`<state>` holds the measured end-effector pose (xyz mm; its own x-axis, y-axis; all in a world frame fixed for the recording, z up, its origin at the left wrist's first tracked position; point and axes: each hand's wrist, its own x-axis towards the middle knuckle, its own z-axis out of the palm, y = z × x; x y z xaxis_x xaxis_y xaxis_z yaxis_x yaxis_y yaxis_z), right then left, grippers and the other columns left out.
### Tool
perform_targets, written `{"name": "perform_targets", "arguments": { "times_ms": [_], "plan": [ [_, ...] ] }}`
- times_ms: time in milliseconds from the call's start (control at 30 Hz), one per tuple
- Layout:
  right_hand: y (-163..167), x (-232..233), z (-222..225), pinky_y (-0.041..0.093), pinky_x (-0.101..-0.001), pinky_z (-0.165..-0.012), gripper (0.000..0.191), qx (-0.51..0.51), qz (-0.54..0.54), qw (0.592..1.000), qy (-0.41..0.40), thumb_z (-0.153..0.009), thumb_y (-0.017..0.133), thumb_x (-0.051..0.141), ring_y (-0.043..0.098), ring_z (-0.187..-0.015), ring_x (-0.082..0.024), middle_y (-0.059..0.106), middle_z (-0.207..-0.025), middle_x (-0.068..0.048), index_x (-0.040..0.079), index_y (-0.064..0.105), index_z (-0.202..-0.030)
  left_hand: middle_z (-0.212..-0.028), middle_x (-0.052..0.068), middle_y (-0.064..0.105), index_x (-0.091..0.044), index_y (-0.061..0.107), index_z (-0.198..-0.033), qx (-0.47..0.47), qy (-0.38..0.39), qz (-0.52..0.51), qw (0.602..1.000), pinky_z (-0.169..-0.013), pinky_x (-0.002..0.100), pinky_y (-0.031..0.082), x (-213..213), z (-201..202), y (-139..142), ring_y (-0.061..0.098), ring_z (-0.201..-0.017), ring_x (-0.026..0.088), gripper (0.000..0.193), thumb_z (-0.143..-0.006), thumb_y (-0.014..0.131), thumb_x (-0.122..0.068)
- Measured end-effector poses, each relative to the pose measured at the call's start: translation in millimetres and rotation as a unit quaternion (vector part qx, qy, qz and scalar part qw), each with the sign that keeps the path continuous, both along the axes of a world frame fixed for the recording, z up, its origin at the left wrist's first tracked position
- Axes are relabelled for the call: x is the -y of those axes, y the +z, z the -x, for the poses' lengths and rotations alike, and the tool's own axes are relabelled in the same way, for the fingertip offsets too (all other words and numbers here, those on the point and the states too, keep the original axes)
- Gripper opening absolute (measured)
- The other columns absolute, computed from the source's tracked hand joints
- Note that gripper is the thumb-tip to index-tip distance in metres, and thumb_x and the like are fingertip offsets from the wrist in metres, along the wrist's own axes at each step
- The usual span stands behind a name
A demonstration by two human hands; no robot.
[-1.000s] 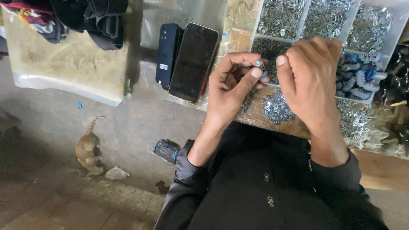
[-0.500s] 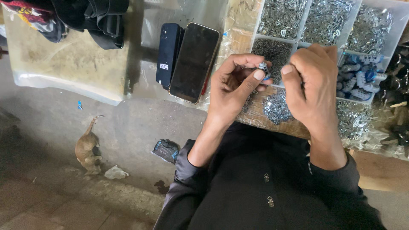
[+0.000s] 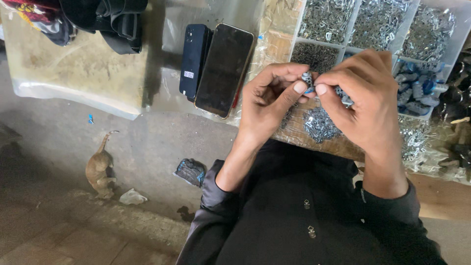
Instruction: The person assembles small lock cylinders by hand, inserting metal pins into the keyway and rotating the cylinder to seat them. The person repeatedly picks up new cylinders from a compartmentalized tray, inserts pins, and places the assembled units back into the tray.
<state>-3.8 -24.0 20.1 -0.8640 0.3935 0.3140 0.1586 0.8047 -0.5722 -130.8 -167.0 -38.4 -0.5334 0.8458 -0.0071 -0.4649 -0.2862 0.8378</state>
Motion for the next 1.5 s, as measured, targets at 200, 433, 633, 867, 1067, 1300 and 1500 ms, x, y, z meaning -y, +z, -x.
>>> {"name": "perform_targets", "arguments": {
  "times_ms": [200, 433, 633, 867, 1067, 1300, 1500],
  "plan": [
    [14, -5, 4, 0.037, -0.0427, -0.102, 0.008, 0.007, -0.082, 0.995, 0.049, -0.096, 0.081, 0.013, 0.060, -0.096, -0.022, 0.071, -0.092, -0.004, 0.007, 0.076, -0.096, -0.111, 0.010, 0.073, 0.003, 0.064, -0.129, -0.026, -0.006, 0.017, 0.999, -0.088, 0.026, 0.061, 3, 1, 2, 0.072, -0.098, 0.013, 0.021, -0.109, 0.067, 0.003],
    [12, -11, 0, 0.036, -0.0406, -0.098, 0.009, 0.050, -0.168, 0.980, 0.089, -0.093, 0.084, 0.017, 0.060, -0.082, -0.017, 0.073, -0.084, -0.003, 0.010, 0.078, -0.089, -0.111, 0.011, 0.075, 0.002, 0.068, -0.125, -0.193, 0.003, 0.072, 0.979, -0.088, 0.025, 0.063, 9, 3, 9, 0.073, -0.099, 0.013, 0.018, -0.107, 0.072, 0.003],
    [-4, -22, -1, 0.034, -0.0396, -0.098, 0.017, 0.091, -0.080, 0.992, 0.035, -0.105, 0.082, 0.028, 0.054, -0.088, -0.020, 0.065, -0.086, -0.003, 0.011, 0.079, -0.105, -0.119, 0.015, 0.072, 0.003, 0.060, -0.126, -0.021, 0.049, 0.004, 0.999, -0.091, 0.028, 0.062, 5, 1, 7, 0.073, -0.101, 0.018, 0.016, -0.110, 0.064, 0.003],
    [-21, -5, 3, 0.031, -0.0419, -0.095, 0.020, 0.158, -0.273, 0.948, -0.030, -0.104, 0.077, 0.029, 0.044, -0.102, -0.023, 0.055, -0.095, -0.005, 0.011, 0.073, -0.096, -0.122, 0.016, 0.071, 0.001, 0.058, -0.127, 0.045, 0.113, 0.028, 0.992, -0.090, 0.031, 0.062, 5, 5, 6, 0.075, -0.102, 0.022, 0.020, -0.108, 0.061, 0.001],
    [-23, -5, 10, 0.031, -0.0436, -0.096, 0.018, 0.122, -0.193, 0.973, -0.033, -0.110, 0.067, 0.016, 0.044, -0.101, -0.025, 0.054, -0.097, -0.009, 0.005, 0.059, -0.097, -0.115, 0.013, 0.071, 0.003, 0.059, -0.128, 0.027, 0.076, 0.021, 0.997, -0.086, 0.028, 0.060, 5, 2, 3, 0.071, -0.096, 0.016, 0.020, -0.109, 0.065, 0.002],
    [-19, -7, 3, 0.034, -0.0427, -0.091, 0.011, 0.011, 0.006, 0.999, 0.050, -0.112, 0.055, 0.010, 0.043, -0.095, -0.028, 0.055, -0.102, -0.013, 0.003, 0.056, -0.103, -0.117, 0.012, 0.072, 0.003, 0.060, -0.134, 0.020, 0.018, 0.017, 0.999, -0.087, 0.027, 0.061, 1, -2, 5, 0.072, -0.099, 0.015, 0.025, -0.109, 0.063, 0.001],
    [-19, -14, -1, 0.032, -0.0445, -0.093, 0.012, 0.017, -0.037, 0.995, 0.090, -0.112, 0.055, 0.013, 0.041, -0.093, -0.025, 0.054, -0.098, -0.008, 0.008, 0.057, -0.101, -0.111, 0.010, 0.073, 0.004, 0.064, -0.129, -0.028, 0.004, 0.031, 0.999, -0.085, 0.026, 0.062, 2, -3, 8, 0.072, -0.094, 0.013, 0.021, -0.108, 0.067, -0.001]
  ]
}}
